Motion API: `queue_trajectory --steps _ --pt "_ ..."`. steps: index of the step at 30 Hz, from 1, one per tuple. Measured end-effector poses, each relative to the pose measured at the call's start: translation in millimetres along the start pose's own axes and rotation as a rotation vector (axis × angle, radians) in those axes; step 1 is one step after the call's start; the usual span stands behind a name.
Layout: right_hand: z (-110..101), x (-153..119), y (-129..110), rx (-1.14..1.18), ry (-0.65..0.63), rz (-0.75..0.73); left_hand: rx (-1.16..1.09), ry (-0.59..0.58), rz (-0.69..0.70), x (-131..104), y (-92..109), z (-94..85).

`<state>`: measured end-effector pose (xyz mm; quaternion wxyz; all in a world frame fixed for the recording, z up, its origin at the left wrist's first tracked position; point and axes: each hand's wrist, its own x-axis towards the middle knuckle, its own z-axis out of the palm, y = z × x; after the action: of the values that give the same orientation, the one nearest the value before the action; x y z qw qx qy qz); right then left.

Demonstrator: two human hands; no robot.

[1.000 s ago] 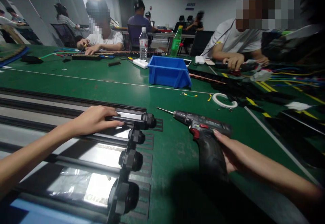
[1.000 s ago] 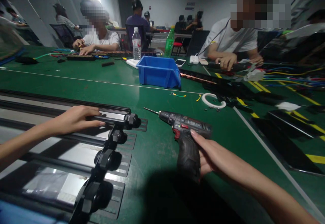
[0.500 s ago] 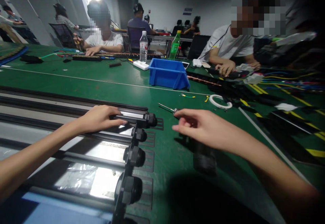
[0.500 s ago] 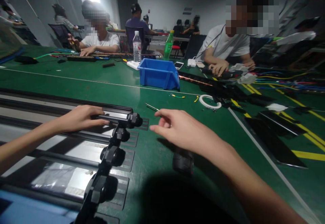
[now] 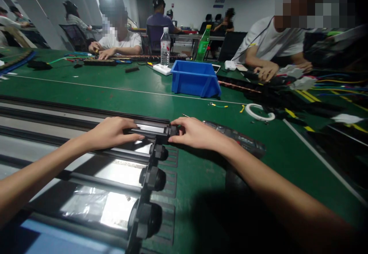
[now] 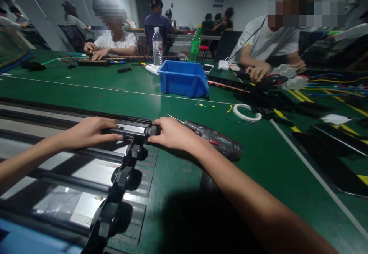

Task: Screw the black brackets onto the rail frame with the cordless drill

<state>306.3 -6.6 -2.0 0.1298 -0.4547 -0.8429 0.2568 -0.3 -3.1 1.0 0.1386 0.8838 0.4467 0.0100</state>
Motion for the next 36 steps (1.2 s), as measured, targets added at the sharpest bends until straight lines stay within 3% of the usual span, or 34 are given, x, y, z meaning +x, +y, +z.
queue_trajectory --steps 8,27,36 --pt "6 2 14 0.122 -0.033 -0.041 -0.017 -0.022 0.003 3 -1 1.3" --pt "7 0 10 0.080 0.012 -0.101 -0.034 0.003 0.014 6 3 3.5" --pt "20 10 11 0.110 0.039 -0.159 -0.074 0.026 0.046 5 -1 3.9"
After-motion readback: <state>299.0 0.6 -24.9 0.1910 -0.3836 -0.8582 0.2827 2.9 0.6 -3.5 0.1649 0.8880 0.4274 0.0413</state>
